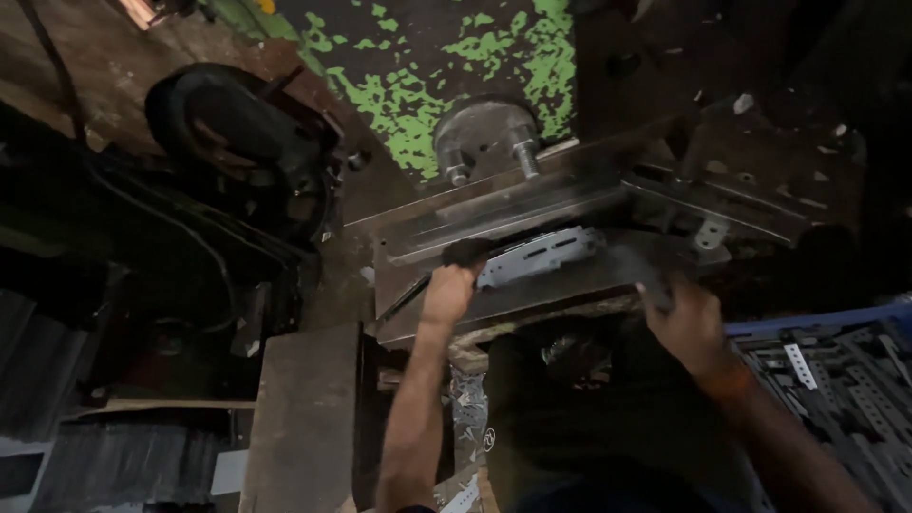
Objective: Manually loading metal brackets into a stamping machine for processing and stacking them.
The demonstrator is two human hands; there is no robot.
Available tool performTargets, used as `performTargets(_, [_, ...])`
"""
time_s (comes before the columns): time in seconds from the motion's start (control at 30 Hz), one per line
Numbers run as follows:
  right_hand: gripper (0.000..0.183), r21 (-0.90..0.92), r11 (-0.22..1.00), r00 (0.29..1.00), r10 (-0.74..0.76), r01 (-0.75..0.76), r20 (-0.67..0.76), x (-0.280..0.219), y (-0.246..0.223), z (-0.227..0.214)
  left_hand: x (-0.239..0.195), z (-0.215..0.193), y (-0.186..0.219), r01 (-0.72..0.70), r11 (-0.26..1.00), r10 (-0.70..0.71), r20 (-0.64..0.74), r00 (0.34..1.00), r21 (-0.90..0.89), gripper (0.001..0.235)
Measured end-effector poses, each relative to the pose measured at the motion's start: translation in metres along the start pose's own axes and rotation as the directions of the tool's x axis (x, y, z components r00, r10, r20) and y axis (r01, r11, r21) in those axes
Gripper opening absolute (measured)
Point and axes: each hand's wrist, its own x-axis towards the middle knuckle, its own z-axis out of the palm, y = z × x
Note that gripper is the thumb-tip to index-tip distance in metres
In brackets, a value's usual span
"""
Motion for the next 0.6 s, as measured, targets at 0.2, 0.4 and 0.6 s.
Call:
performTargets(0.2, [0.043, -0.102, 0.872, 0.865, -0.45, 0.479, 0.222, 0.107, -0.098, 0.008, -0.014, 0.015, 0.028, -0.19, 0.982, 0.172, -0.531, 0.83, 0.021, 0.037])
performTargets(0.4, [0.049, -0.19, 0.701, 0.725, -0.677, 0.687, 0.126, 0.182, -0.146, 0.076, -0.014, 0.011, 0.045, -0.226, 0.97, 0.163, -0.443, 0.882, -0.093, 0.043])
performTargets(0.6, [0.034, -0.255, 0.755, 0.77, -0.47, 0.604, 0.431, 0.167, -0.167, 0.042, -0.021, -0.014, 0.048, -0.233, 0.961, 0.141, -0.462, 0.876, -0.148, 0.046])
